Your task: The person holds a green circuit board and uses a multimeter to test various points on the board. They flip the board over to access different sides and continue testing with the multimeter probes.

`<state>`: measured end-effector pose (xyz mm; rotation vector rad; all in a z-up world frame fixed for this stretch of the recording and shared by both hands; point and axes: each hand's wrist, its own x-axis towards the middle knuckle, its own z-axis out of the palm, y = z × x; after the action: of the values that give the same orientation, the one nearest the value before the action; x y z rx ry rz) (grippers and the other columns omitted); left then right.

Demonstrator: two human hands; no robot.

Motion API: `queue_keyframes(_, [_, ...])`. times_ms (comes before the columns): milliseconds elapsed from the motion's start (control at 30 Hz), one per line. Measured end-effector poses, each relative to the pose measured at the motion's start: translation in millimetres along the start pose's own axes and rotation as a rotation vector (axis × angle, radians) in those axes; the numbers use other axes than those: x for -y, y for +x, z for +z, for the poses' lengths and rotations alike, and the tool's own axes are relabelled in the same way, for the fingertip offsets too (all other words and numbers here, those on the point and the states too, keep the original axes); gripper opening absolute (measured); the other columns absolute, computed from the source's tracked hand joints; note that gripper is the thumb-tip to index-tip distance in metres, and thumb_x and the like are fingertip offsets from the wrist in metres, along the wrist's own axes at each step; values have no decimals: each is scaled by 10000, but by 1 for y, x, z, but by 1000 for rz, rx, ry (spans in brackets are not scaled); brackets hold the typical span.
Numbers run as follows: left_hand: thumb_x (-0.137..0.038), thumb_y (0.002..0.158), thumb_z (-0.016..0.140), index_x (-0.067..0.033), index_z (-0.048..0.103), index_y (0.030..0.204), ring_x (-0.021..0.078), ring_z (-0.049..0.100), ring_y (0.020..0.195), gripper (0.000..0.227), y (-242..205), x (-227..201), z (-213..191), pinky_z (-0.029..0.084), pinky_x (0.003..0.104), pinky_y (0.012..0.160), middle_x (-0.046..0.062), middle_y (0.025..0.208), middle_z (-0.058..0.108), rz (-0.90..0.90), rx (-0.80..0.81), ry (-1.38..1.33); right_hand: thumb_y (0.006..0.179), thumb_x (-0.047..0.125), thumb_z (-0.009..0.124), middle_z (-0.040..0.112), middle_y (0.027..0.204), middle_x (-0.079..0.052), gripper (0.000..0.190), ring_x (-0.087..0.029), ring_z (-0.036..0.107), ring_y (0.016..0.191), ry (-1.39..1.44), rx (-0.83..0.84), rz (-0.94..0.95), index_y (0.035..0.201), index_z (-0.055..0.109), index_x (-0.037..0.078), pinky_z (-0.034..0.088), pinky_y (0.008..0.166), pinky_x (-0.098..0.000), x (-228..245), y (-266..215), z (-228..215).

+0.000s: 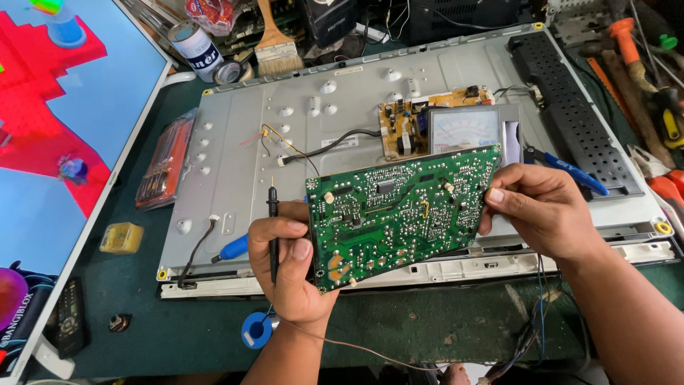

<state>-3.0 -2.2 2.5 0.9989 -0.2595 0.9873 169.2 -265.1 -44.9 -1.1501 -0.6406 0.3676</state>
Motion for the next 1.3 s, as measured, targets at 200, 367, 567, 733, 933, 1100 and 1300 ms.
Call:
queue_keyframes(200, [-129,956,678,-81,594,1058,277,583,925,141,-1,-2,0,503,484,864,151,1008,595,6,37,-1,988,20,691,673,773,-116,39,-285,780,629,12,-8,-2,981,721,-4,638,627,-351,2,-2,1])
queue_keyframes(367, [-172,1013,656,-141,631,1130,283,524,964,123,-9,-5,-5,499,524,866,134,1116,582,-51,28,86,996,27,680,685,756,-129,54,-268,783,637,-19,7,-13,971,711,-10,651,618,-340,3,-2,2])
queue_keyframes(567, [-174,927,666,-130,600,1010,238,542,861,115,-5,-7,1,457,464,777,147,977,617,-17,1,147,1000,33,670,669,740,-128,61,-266,779,631,-26,9,-18,958,691,-6,640,612,-331,5,-3,3])
queue_keyframes(733, [-152,955,675,-85,588,1028,232,517,869,132,-2,-4,5,439,428,811,138,926,546,29,17,63,999,10,669,660,775,-118,41,-285,787,638,11,17,-14,989,703,-10,650,623,-343,2,-2,-1])
queue_keyframes(933, [-187,958,659,-110,598,1040,221,510,871,127,-2,-7,4,420,421,804,102,924,526,5,27,146,1002,18,670,677,772,-125,50,-277,787,648,12,25,-15,986,701,-17,659,623,-343,2,-2,-1])
queue_keyframes(1100, [-161,940,675,-87,590,1033,243,541,888,145,-3,0,3,459,447,869,150,947,569,48,9,76,999,14,674,670,770,-115,42,-280,788,640,10,11,-11,982,704,-10,657,622,-338,0,-2,-2])
queue_keyframes(1300, [-163,936,674,-87,605,1013,234,552,893,128,-3,-1,2,443,439,844,81,902,515,44,-4,85,996,22,679,658,765,-114,48,-274,783,634,-8,7,-11,968,702,-9,632,626,-330,1,-1,-1])
